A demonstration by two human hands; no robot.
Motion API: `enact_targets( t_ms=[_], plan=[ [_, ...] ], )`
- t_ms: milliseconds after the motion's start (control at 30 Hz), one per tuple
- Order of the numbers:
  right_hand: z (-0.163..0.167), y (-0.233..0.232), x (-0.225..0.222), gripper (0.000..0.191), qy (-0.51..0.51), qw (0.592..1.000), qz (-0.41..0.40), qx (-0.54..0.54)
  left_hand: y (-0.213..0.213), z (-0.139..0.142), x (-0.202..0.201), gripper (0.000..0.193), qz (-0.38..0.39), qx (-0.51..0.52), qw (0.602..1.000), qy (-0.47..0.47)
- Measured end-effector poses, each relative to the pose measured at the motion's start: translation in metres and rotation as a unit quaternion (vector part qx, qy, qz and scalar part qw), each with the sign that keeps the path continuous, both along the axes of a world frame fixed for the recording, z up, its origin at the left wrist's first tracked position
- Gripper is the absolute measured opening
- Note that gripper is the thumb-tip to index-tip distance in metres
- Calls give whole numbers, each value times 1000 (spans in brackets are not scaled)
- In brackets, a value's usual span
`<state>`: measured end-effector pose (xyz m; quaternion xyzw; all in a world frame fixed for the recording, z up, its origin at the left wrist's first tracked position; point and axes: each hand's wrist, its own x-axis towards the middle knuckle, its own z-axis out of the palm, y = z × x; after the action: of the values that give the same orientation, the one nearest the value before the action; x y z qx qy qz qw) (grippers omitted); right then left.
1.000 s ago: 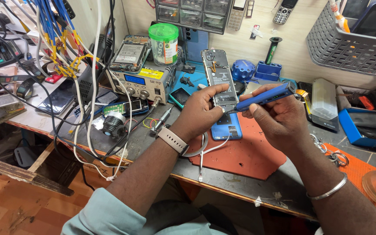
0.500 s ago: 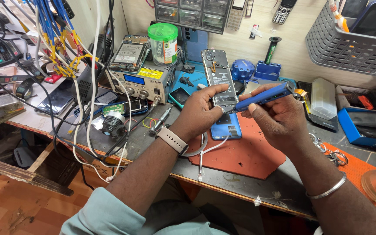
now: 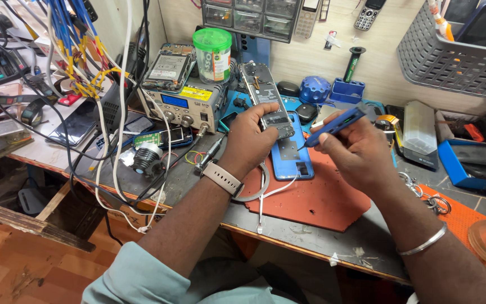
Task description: The person uses a blue electric screwdriver to remove screws from the back of a disassembled smartphone. They then reassemble the phone by attaching the back cover and inspect the device.
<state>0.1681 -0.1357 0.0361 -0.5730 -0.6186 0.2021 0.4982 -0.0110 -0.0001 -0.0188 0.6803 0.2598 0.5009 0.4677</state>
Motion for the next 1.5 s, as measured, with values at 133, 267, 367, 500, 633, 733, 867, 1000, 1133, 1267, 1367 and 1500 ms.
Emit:
enact_targets(
  t_ms=[133, 267, 367, 500, 633, 733, 867, 1000, 1133, 1267, 1367, 1500],
  plan=[
    [-5, 4, -1, 20, -45, 998, -22, -39, -4, 6, -1, 38, 21, 24, 999, 1],
    [-7, 5, 2, 23, 26, 1000, 13, 6, -7, 10, -4, 29, 61, 3, 995, 85],
    [-5, 3, 8, 24, 117, 991, 32, 58, -8, 11, -3, 19, 63, 46, 995, 56],
    [-4, 4, 14, 23, 120, 991, 34, 58, -9, 9, -3, 20, 36, 43, 996, 73],
    [-9, 8, 11, 22, 59, 998, 21, -4, -8, 10, -3, 22, 52, 48, 995, 69],
    [-14, 10, 6, 21, 21, 999, 5, -28, -7, 13, -5, 23, 70, 32, 995, 67],
    [-12, 9, 5, 22, 50, 999, 12, 4, -7, 13, -6, 23, 74, 46, 995, 53],
    [-3, 4, 13, 26, 137, 988, 17, 63, -7, 10, -4, 21, 33, 35, 996, 72],
    [0, 2, 20, 28, 239, 966, 58, 82, -11, 9, -3, 21, -60, 71, 994, 64],
    [-3, 3, 22, 30, 281, 952, 83, 85, -17, 10, -1, 24, -92, 81, 988, 95],
    [-4, 4, 22, 29, 284, 953, 78, 75, -16, 10, -2, 22, -107, 67, 988, 85],
    [-2, 2, 21, 29, 267, 957, 83, 73, -15, 8, -2, 20, -99, 78, 988, 84]
  ],
)
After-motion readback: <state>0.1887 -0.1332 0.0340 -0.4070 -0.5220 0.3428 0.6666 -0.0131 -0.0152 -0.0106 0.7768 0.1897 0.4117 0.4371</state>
